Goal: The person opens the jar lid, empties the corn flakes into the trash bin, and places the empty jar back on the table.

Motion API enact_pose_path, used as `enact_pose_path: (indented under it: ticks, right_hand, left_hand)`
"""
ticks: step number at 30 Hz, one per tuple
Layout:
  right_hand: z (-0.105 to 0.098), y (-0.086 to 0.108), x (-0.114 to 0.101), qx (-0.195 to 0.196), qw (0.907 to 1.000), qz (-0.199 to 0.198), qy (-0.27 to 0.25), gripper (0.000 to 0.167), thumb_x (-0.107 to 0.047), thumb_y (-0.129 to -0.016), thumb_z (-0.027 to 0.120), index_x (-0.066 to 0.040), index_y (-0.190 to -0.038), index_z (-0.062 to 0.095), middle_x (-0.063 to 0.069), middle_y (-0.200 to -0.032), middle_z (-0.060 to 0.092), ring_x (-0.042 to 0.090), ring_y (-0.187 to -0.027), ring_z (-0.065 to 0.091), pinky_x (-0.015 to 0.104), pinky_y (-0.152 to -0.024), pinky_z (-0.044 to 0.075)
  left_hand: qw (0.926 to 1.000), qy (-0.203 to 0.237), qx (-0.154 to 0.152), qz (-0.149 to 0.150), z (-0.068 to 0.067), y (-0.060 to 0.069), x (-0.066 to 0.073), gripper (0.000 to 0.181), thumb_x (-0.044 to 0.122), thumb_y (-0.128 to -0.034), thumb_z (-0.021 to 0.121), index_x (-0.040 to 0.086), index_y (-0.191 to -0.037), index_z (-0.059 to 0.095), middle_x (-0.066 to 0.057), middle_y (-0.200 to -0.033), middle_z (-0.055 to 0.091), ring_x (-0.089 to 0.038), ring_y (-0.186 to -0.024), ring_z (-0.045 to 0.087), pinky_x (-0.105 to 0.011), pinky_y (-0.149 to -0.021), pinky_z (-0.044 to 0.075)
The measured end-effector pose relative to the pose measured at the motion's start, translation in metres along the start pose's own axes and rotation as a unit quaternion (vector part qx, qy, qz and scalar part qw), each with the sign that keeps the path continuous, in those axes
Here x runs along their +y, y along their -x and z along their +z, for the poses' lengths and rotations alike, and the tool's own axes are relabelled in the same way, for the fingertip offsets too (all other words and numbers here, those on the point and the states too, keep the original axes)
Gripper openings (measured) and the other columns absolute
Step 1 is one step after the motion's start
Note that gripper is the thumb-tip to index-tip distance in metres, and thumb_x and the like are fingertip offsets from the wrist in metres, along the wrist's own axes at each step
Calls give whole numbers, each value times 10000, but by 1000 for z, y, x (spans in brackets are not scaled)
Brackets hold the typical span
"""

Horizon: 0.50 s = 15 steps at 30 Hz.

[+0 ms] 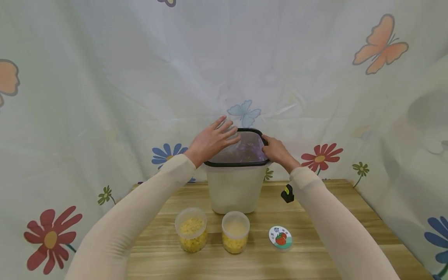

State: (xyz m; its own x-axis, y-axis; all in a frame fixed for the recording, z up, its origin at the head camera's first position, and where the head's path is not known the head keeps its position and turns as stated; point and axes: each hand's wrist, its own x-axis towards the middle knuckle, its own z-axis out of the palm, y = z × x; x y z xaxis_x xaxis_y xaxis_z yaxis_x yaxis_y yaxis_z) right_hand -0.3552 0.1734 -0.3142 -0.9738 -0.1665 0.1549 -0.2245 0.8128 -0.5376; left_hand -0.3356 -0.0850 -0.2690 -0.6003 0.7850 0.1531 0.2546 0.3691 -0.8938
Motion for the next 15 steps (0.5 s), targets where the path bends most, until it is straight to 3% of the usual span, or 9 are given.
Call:
enact_pose_path:
  ticks: [9,15]
  right_hand:
    - [0,1,-3,16,10000,56,-2,636,-77,-927,365,-14,-1547,237,282,-1519,373,234,-669,406,344,-688,390]
    - [-1,1,-4,23,10000,18,-12,636,-78,-924,370,-12,-1544,244,280,-1524,367,288,-787,458,371,-759,403]
  left_hand:
    - [9999,62,89,-56,0,6,-8,912,178,-880,735,325,-1566,152,-39,-1619,227,-271,-1513,202,-521,-1247,45]
    - [9961,418,473,-615,-4,11,-26,862,144,-880,729,302,-1552,214,-42,-1602,276,-286,-1497,237,-503,-1251,63]
